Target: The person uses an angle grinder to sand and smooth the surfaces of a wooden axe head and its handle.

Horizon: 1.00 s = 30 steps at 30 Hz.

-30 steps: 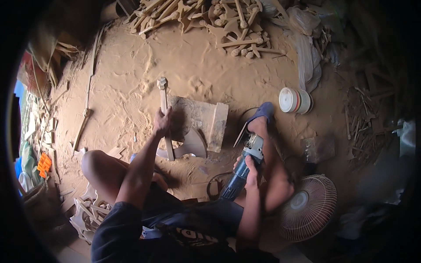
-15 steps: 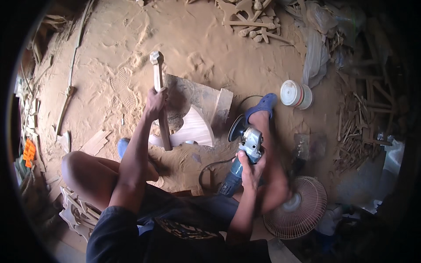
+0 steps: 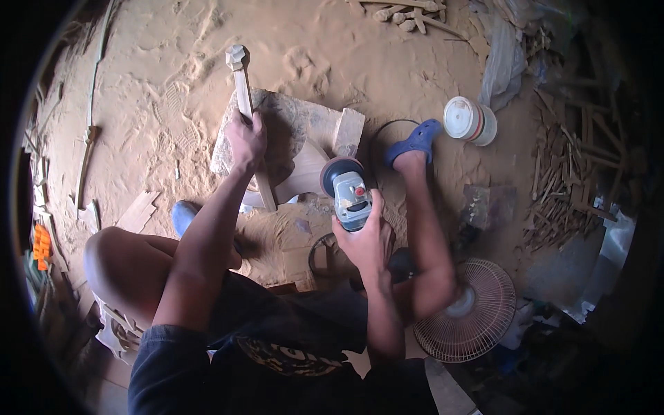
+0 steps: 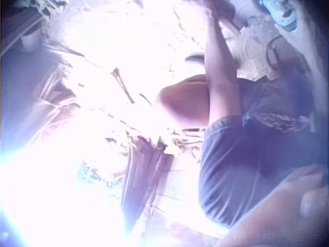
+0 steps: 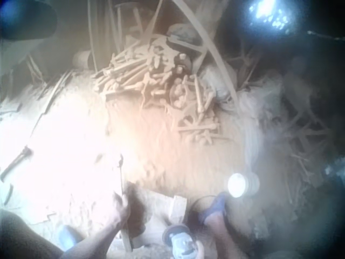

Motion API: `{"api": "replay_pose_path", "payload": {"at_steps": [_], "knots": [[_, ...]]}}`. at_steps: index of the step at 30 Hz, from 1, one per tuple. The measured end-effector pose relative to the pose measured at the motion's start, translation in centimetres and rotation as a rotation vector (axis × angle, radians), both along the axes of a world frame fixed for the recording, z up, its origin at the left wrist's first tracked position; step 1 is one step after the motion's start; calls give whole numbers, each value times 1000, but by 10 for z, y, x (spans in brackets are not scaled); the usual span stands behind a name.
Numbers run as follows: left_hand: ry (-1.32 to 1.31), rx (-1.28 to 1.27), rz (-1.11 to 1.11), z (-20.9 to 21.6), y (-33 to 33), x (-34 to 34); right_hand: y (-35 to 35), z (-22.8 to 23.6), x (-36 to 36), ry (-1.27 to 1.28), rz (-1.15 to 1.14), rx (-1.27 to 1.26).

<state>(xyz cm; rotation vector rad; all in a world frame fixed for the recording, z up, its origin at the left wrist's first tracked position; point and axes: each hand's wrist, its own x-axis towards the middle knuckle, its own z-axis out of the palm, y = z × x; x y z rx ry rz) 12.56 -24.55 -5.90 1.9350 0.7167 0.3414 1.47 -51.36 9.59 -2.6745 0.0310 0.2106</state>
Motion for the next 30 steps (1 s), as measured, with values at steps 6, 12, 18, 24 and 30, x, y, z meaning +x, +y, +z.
{"api": "replay_pose_path", "payload": {"at_steps": [6, 12, 18, 24, 30], "knots": [[-10, 12, 5, -4, 0, 1, 20, -26, -1, 100, 44, 12], [-19, -16, -8, -6, 1, 0, 31, -34, -4, 111, 74, -38], [-36, -3, -24, -7, 3, 0, 27, -22, 7, 128, -120, -135], [-68, 4, -10, -10, 2, 2, 39, -31, 2, 129, 68, -62], [-36, 22, -24, -3, 2, 1, 40, -29, 10, 90, -122, -98]]}}
